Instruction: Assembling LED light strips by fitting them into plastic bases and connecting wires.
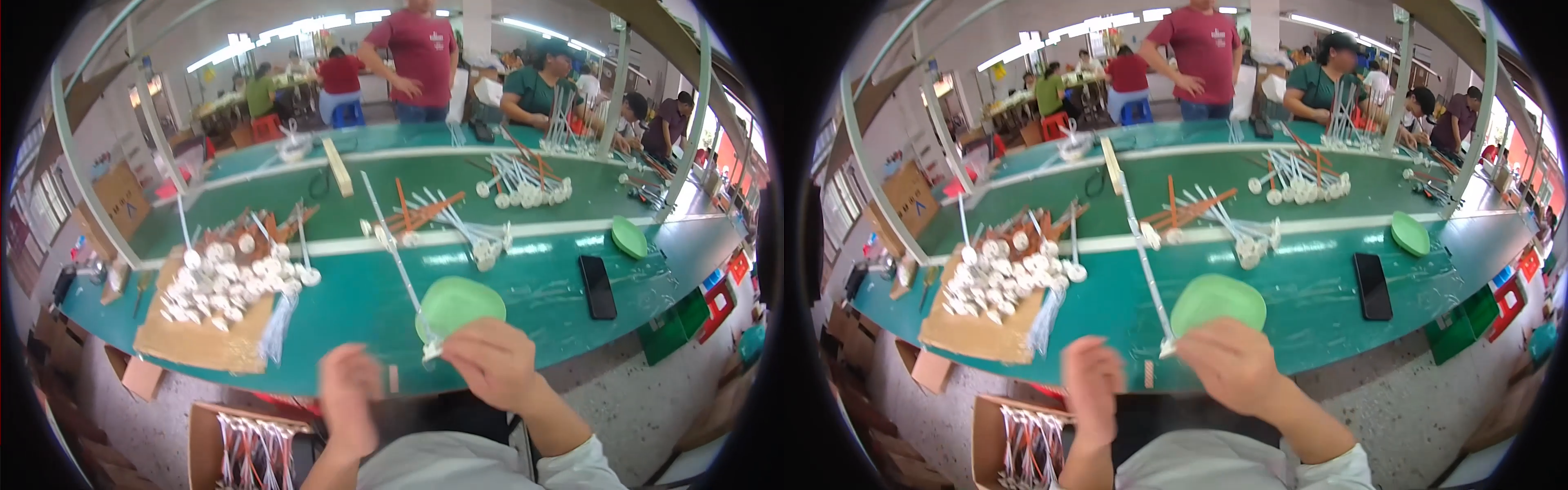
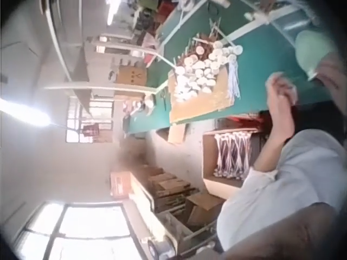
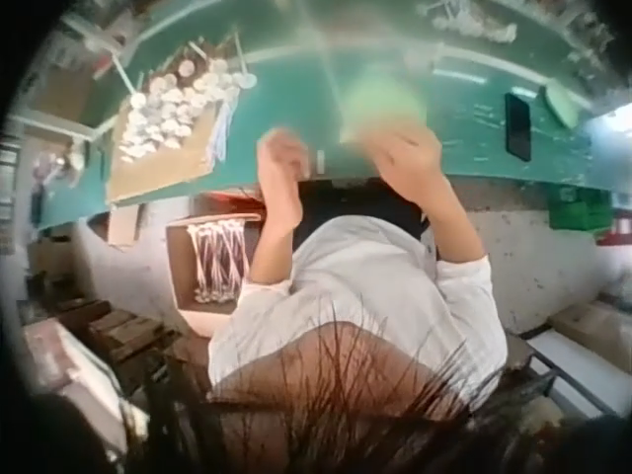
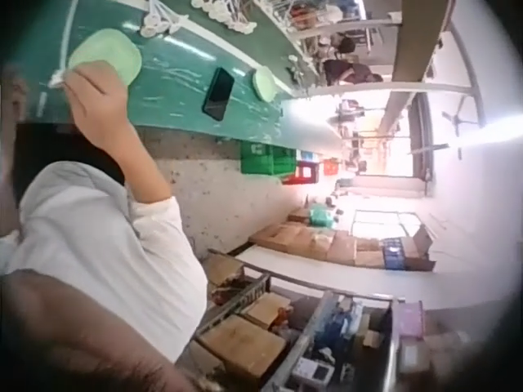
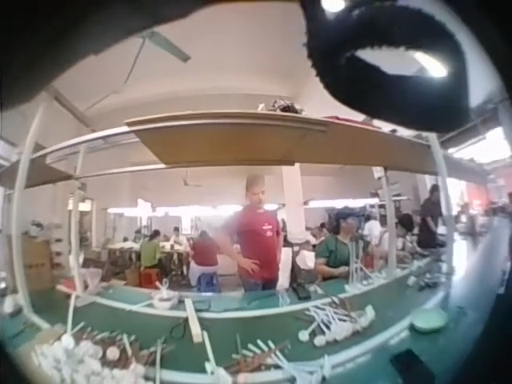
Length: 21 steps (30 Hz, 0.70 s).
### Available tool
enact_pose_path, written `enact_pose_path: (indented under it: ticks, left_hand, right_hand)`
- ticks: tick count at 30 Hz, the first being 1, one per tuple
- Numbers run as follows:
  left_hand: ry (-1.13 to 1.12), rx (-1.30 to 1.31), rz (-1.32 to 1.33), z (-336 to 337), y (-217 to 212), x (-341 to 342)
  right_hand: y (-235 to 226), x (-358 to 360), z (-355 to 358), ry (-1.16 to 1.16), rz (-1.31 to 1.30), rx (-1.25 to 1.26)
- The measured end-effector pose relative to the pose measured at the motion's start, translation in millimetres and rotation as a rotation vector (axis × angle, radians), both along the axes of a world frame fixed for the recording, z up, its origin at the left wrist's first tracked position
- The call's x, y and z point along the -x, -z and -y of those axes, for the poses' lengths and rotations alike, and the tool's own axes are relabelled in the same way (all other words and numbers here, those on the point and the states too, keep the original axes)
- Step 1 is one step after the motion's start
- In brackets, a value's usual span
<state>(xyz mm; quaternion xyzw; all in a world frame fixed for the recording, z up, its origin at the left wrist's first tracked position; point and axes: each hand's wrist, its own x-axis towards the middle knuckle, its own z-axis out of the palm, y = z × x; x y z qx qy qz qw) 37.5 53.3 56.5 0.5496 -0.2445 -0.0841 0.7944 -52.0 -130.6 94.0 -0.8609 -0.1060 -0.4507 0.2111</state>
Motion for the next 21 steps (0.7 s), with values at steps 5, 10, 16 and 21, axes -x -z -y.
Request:
enact_pose_path:
  ticks: [5,10,16,21]
  left_hand:
    - [0.539,-0.132,-0.366,29,16,48]
    - [0.541,0.055,-0.358,36,46,72]
    - [0.520,-0.011,-0.373,48,74,85]
    - [0.746,0.223,-0.689,41,71,56]
  right_hand:
    - [22,35,-18,-0.107,0.071,0.038]
    - [48,39,-22,-0.132,0.216,-0.137]
    - [64,55,-14,0.004,0.260,-0.162]
    - [67,51,2,-0.156,0.167,-0.193]
